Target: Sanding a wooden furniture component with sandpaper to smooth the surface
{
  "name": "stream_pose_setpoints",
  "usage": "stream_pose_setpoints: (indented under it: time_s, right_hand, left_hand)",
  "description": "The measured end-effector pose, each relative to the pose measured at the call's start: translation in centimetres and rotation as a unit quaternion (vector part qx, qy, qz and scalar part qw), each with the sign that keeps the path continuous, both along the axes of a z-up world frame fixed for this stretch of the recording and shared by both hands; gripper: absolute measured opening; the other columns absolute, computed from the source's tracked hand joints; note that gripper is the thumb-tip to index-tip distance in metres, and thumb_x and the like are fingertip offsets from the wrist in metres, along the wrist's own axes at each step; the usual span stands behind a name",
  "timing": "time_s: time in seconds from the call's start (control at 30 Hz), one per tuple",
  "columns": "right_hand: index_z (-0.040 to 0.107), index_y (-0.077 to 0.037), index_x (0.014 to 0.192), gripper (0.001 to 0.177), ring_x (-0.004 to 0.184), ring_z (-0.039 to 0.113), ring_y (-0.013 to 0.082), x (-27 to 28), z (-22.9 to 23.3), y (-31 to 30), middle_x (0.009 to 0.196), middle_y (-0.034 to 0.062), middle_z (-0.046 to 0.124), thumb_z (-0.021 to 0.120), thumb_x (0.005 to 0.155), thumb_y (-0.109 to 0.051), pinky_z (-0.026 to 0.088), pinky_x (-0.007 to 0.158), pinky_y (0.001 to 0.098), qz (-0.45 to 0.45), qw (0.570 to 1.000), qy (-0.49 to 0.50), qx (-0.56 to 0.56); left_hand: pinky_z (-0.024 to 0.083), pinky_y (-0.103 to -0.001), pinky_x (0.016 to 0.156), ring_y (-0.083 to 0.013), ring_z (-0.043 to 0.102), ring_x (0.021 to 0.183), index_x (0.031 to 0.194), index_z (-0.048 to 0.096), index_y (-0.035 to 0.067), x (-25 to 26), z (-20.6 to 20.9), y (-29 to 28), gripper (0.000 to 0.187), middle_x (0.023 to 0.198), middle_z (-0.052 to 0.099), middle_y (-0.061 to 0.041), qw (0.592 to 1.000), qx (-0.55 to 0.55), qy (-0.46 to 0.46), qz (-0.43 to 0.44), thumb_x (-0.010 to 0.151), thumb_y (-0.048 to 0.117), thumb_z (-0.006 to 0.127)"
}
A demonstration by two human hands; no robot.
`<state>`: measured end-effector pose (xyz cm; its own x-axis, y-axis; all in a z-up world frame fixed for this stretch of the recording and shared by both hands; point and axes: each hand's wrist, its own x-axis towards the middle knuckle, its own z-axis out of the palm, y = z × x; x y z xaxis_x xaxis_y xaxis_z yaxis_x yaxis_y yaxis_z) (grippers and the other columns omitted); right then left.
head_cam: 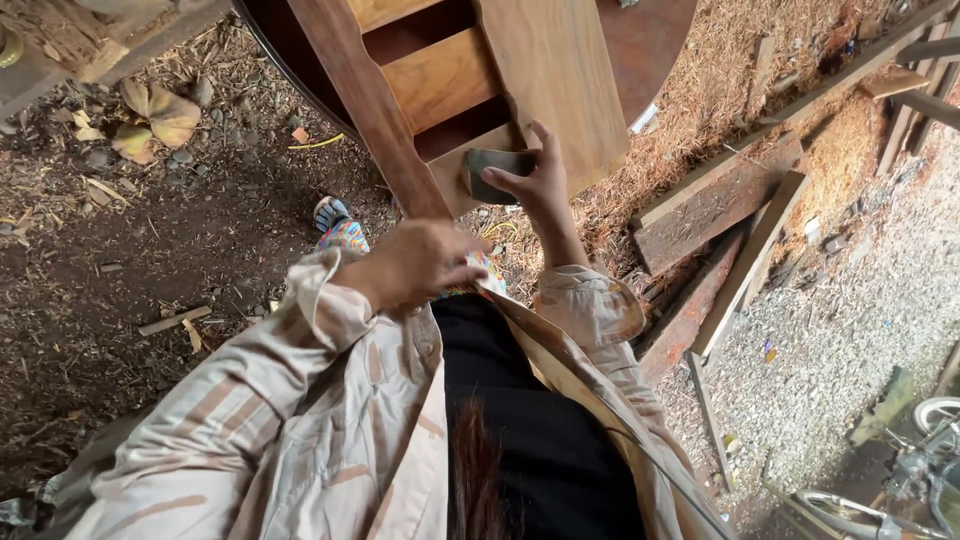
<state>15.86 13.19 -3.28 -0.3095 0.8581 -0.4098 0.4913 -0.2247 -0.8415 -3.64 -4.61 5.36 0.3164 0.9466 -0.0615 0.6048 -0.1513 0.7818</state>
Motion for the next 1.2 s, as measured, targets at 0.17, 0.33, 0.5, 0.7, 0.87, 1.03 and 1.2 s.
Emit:
stream_pose_setpoints:
  time_s: [0.17, 0.33, 0.5, 0.7, 0.87, 1.03, 1.2]
  right_hand:
    - [0.053, -0.028, 0.132, 0.086, 0.112, 0.067, 0.042, -2.9, 1.8, -1.1, 0.125, 0.0106, 0.056, 0.102, 0.065, -0.044, 0.053, 0.098, 0.0526, 0.087, 0.953, -0.249, 0.149]
    - [0.06, -0.027, 0.116, 0.065, 0.097, 0.07, 0.0386, -3.8, 4.6, 0.3, 0.111, 0.0037, 0.054, 0.1, 0.065, -0.035, 0.06, 0.083, 0.0503, 0.18, 0.88, -0.368, 0.241]
    - [0.068, -0.038, 0.107, 0.043, 0.096, 0.068, 0.0367, -5.8, 3.3, -5.9, 0.108, 0.0017, 0.049, 0.091, 0.072, -0.028, 0.06, 0.078, 0.0453, 0.205, 0.899, -0.254, 0.291]
    - [0.071, -0.033, 0.093, 0.028, 0.088, 0.072, 0.0396, -2.4, 2.8, -0.5, 0.103, 0.0012, 0.058, 0.091, 0.074, -0.029, 0.059, 0.077, 0.0505, 0.159, 0.915, -0.27, 0.255]
    - [0.064, -0.027, 0.093, 0.027, 0.08, 0.071, 0.044, -5.5, 1.8, -4.6, 0.106, 0.006, 0.057, 0.085, 0.074, -0.03, 0.059, 0.072, 0.056, 0.208, 0.893, -0.278, 0.284]
    - [0.058, -0.028, 0.098, 0.031, 0.083, 0.072, 0.0415, -8.2, 2.1, -3.6, 0.102, 0.0002, 0.057, 0.082, 0.081, -0.038, 0.06, 0.073, 0.0537, 0.162, 0.911, -0.23, 0.301]
    - [0.056, -0.018, 0.103, 0.046, 0.083, 0.068, 0.0515, -5.4, 2.4, -5.1, 0.104, 0.0102, 0.055, 0.087, 0.076, -0.04, 0.058, 0.071, 0.0612, 0.179, 0.928, -0.211, 0.252]
  left_hand:
    - [0.03, -0.066, 0.115, -0.0521, 0.027, 0.142, 0.16, 0.024, 0.008, -2.7, -3.1, -0.1, 0.108, 0.162, 0.017, -0.028, 0.924, -0.007, 0.264, 0.277, 0.083, 0.057, 0.081]
    - [0.019, -0.073, 0.123, -0.0599, 0.008, 0.153, 0.165, -0.012, 0.006, -2.6, -7.3, -1.4, 0.146, 0.168, -0.007, -0.034, 0.886, -0.15, -0.033, 0.437, 0.079, 0.042, 0.1]
    - [0.059, -0.053, 0.089, -0.0458, 0.068, 0.108, 0.133, 0.042, 0.001, 0.6, -14.6, -2.3, 0.071, 0.128, 0.061, -0.029, 0.85, -0.237, -0.234, 0.407, 0.092, 0.044, 0.081]
    - [0.061, -0.035, 0.05, -0.0255, 0.073, 0.059, 0.118, 0.042, 0.002, 0.7, -15.9, -1.8, 0.057, 0.099, 0.067, -0.023, 0.837, -0.259, -0.265, 0.402, 0.095, 0.04, 0.077]
    - [0.06, -0.039, 0.056, -0.0291, 0.072, 0.062, 0.118, 0.042, -0.003, -0.1, -13.1, -1.7, 0.051, 0.1, 0.065, -0.026, 0.833, -0.262, -0.279, 0.4, 0.097, 0.031, 0.073]
    - [0.06, -0.033, 0.055, -0.0252, 0.07, 0.058, 0.117, 0.041, 0.0, -0.2, -11.7, -0.9, 0.05, 0.098, 0.066, -0.023, 0.824, -0.257, -0.312, 0.398, 0.096, 0.03, 0.075]
    - [0.06, -0.038, 0.057, -0.027, 0.071, 0.061, 0.121, 0.04, -0.001, -0.2, -14.3, -2.1, 0.051, 0.101, 0.066, -0.024, 0.829, -0.276, -0.283, 0.397, 0.097, 0.031, 0.072]
